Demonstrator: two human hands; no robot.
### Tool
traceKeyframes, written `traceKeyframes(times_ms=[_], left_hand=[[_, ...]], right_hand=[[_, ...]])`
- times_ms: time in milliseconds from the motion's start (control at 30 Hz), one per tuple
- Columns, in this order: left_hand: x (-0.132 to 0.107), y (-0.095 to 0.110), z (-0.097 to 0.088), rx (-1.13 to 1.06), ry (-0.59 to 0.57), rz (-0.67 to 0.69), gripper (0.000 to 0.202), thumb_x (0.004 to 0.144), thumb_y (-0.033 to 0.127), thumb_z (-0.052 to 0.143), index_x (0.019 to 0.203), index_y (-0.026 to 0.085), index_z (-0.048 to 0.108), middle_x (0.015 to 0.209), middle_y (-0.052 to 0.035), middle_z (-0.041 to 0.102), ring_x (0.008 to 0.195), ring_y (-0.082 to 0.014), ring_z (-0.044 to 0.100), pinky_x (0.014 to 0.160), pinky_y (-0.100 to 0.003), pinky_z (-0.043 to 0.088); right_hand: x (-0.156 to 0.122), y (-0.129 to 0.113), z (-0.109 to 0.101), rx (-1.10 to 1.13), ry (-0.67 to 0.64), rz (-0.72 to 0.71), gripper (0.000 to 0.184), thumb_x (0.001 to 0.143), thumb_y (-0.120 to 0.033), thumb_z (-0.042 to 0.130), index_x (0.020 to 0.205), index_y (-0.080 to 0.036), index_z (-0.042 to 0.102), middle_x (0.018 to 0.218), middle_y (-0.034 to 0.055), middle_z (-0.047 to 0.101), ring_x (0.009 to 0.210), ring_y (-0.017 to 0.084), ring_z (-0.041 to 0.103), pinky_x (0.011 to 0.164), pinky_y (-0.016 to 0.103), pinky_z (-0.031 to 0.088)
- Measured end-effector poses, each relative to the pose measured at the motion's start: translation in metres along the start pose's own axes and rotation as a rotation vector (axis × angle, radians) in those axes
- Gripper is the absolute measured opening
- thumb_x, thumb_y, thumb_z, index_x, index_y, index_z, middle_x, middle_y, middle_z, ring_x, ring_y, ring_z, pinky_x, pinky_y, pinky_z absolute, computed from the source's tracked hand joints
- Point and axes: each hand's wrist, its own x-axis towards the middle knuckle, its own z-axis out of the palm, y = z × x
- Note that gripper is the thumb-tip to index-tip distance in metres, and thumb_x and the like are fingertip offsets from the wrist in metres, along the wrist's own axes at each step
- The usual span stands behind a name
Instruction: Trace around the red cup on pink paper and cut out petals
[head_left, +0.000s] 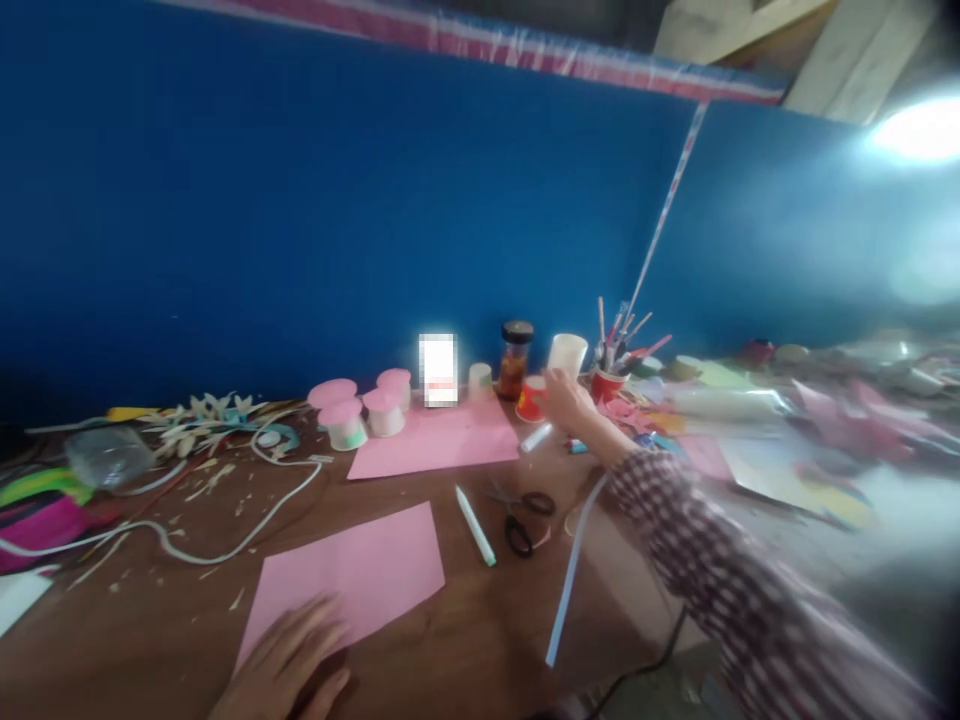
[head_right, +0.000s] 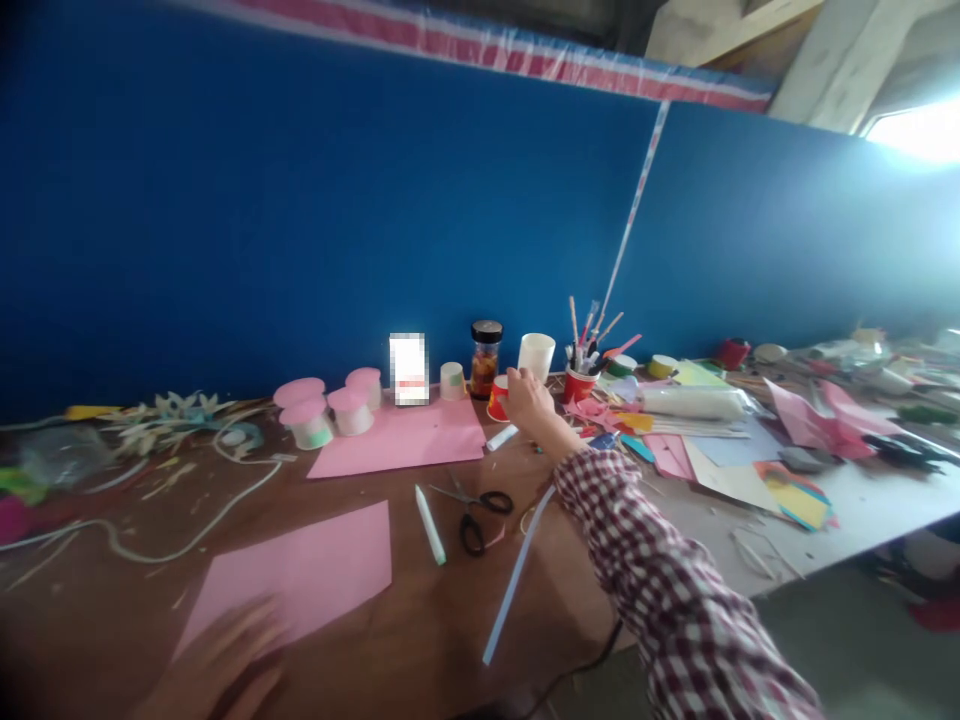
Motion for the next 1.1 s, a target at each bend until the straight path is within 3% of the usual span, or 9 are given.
traceKeyframes(times_ms=[167,300,400,433,533,667,767,933,1100], left_hand=[[0.006,0.012,-0.013,-0.003,-0.004,-0.043,0.048,0.077,0.042,0.060,0.122,0.032,0.051,0.130,-0.0010,0.053,0.116,-0.0228,0.051,0.096,-0.035,0.046],[0.012,0.019,-0.025,-0.065,-0.007,-0.102,0.053,0.079,0.040,0.058,0.129,0.029,0.045,0.127,-0.0047,0.056,0.116,-0.0232,0.052,0.098,-0.035,0.043],[0.016,0.020,-0.032,-0.135,-0.063,-0.080,0.045,0.081,0.035,0.056,0.124,0.028,0.049,0.126,-0.0046,0.057,0.117,-0.0226,0.050,0.100,-0.037,0.041],[0.018,0.021,-0.033,-0.152,-0.076,-0.067,0.042,0.082,0.034,0.055,0.123,0.027,0.051,0.124,-0.0050,0.057,0.117,-0.0223,0.050,0.101,-0.037,0.040],[0.024,0.022,-0.036,-0.209,-0.116,-0.075,0.035,0.083,0.031,0.052,0.117,0.025,0.055,0.123,-0.0056,0.058,0.118,-0.0223,0.049,0.101,-0.038,0.039],[0.030,0.027,-0.038,-0.244,-0.127,-0.104,0.029,0.084,0.030,0.051,0.112,0.024,0.057,0.121,-0.0070,0.058,0.115,-0.0229,0.049,0.099,-0.040,0.041],[0.032,0.031,-0.038,-0.253,-0.145,-0.108,0.029,0.085,0.030,0.050,0.112,0.022,0.057,0.119,-0.0088,0.057,0.112,-0.0237,0.050,0.096,-0.041,0.042],[0.030,0.032,-0.038,-0.259,-0.157,-0.094,0.033,0.086,0.030,0.048,0.118,0.021,0.053,0.121,-0.0097,0.055,0.113,-0.0247,0.048,0.097,-0.044,0.040],[0.028,0.032,-0.038,-0.282,-0.134,-0.106,0.032,0.086,0.030,0.047,0.116,0.021,0.054,0.120,-0.0106,0.055,0.113,-0.0246,0.048,0.097,-0.044,0.040]], right_hand=[[0.020,-0.007,0.021,-0.034,0.011,0.127,0.032,0.084,-0.033,0.052,0.103,-0.008,0.056,0.101,0.0212,0.060,0.100,0.035,0.057,0.078,0.043,0.045],[0.015,-0.010,0.023,-0.020,0.049,0.165,0.042,0.081,-0.034,0.055,0.112,-0.007,0.051,0.107,0.0230,0.056,0.103,0.036,0.054,0.079,0.044,0.044],[0.003,-0.015,0.013,0.024,0.081,0.155,0.049,0.082,-0.039,0.051,0.122,-0.012,0.045,0.113,0.0199,0.052,0.104,0.035,0.054,0.079,0.044,0.045],[-0.004,-0.020,0.009,0.053,0.103,0.126,0.049,0.082,-0.041,0.051,0.124,-0.016,0.043,0.116,0.0170,0.051,0.104,0.032,0.053,0.081,0.043,0.044],[-0.035,-0.047,-0.003,0.339,0.180,-0.142,0.046,0.076,-0.034,0.060,0.117,-0.018,0.048,0.109,0.0116,0.055,0.099,0.027,0.056,0.082,0.038,0.046],[-0.087,-0.099,-0.007,0.636,0.005,-0.488,0.041,0.076,-0.026,0.063,0.114,-0.019,0.051,0.109,0.0091,0.056,0.090,0.021,0.059,0.074,0.031,0.050],[-0.114,-0.129,0.004,0.650,-0.065,-0.700,0.044,0.074,-0.025,0.066,0.114,-0.018,0.052,0.112,0.0107,0.055,0.097,0.022,0.056,0.081,0.035,0.049],[-0.127,-0.151,0.026,0.606,-0.087,-0.792,0.037,0.075,-0.024,0.066,0.110,-0.017,0.054,0.107,0.0105,0.056,0.102,0.023,0.053,0.088,0.038,0.045],[-0.129,-0.152,0.028,0.601,-0.117,-0.771,0.043,0.072,-0.025,0.069,0.112,-0.019,0.053,0.107,0.0098,0.056,0.099,0.023,0.054,0.084,0.039,0.047]])
